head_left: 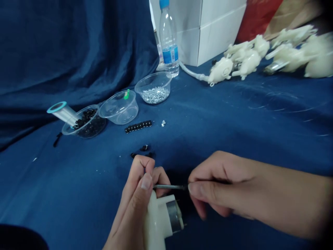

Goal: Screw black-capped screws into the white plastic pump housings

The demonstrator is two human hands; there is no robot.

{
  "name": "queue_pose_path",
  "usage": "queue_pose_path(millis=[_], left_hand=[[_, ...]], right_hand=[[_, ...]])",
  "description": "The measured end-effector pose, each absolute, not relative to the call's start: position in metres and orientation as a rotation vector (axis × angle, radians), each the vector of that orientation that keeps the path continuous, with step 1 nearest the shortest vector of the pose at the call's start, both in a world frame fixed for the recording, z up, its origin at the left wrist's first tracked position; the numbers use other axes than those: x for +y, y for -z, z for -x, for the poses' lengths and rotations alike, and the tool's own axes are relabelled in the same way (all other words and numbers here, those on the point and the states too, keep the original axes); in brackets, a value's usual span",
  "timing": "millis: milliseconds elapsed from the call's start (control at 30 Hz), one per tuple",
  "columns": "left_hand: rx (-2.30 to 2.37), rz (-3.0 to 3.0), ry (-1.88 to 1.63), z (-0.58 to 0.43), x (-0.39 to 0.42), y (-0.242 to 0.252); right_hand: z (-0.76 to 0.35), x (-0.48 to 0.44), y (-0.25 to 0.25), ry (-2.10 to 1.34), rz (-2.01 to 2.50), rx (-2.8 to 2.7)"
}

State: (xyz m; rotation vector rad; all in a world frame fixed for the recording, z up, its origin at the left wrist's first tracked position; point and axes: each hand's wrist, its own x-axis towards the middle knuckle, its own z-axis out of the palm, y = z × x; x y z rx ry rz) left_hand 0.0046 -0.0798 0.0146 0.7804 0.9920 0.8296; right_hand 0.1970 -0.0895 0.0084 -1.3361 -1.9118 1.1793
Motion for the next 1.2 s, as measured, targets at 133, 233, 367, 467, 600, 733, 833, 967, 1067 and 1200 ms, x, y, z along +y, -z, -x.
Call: queue_pose_path(millis=[133, 233, 367, 467, 600, 733, 833, 967, 1067, 1200], left_hand=[[0.934, -0.755, -0.846, -0.004, -0.079, -0.012], [0.922, -0.743, -0.897, -0.006, -0.078, -0.009], [0.852, -0.821, -0.907, -0.004, -0.075, -0.001], [0.823, -0.929, -0.888, 0.000, -0.068, 0.004], [0.803, -1.027, -0.894, 0.002, -0.063, 0.007], [0.794, -1.036, -0.903, 0.002, -0.063, 0.009], [0.777, -1.036, -0.935, 0.002, -0.065, 0.011], [0.817, -1.031, -0.984, 0.002, -0.067, 0.013], [0.837, -1.008, -1.015, 0.002, -0.068, 0.012], [0.856, -0.973, -1.017, -0.001, -0.070, 0.011]], right_hand=[[-0.203, -0.087, -0.007, -0.642, 1.250, -2.061], [-0.206, -0.088, 0.000, -0.198, 1.038, -2.372], [-0.205, -0.091, 0.007, 0.102, 0.919, -2.474], [-0.200, -0.094, 0.004, -0.184, 0.976, -2.317], [-0.193, -0.090, -0.009, -0.970, 1.363, -1.941], [-0.194, -0.076, -0.025, -2.016, 1.453, -1.408], [-0.199, -0.073, -0.028, -1.906, 1.469, -1.456], [-0.206, -0.076, -0.013, -0.954, 1.276, -1.954], [-0.209, -0.077, -0.002, -0.385, 0.983, -2.309], [-0.210, -0.077, 0.001, 0.057, 0.860, -2.442]])
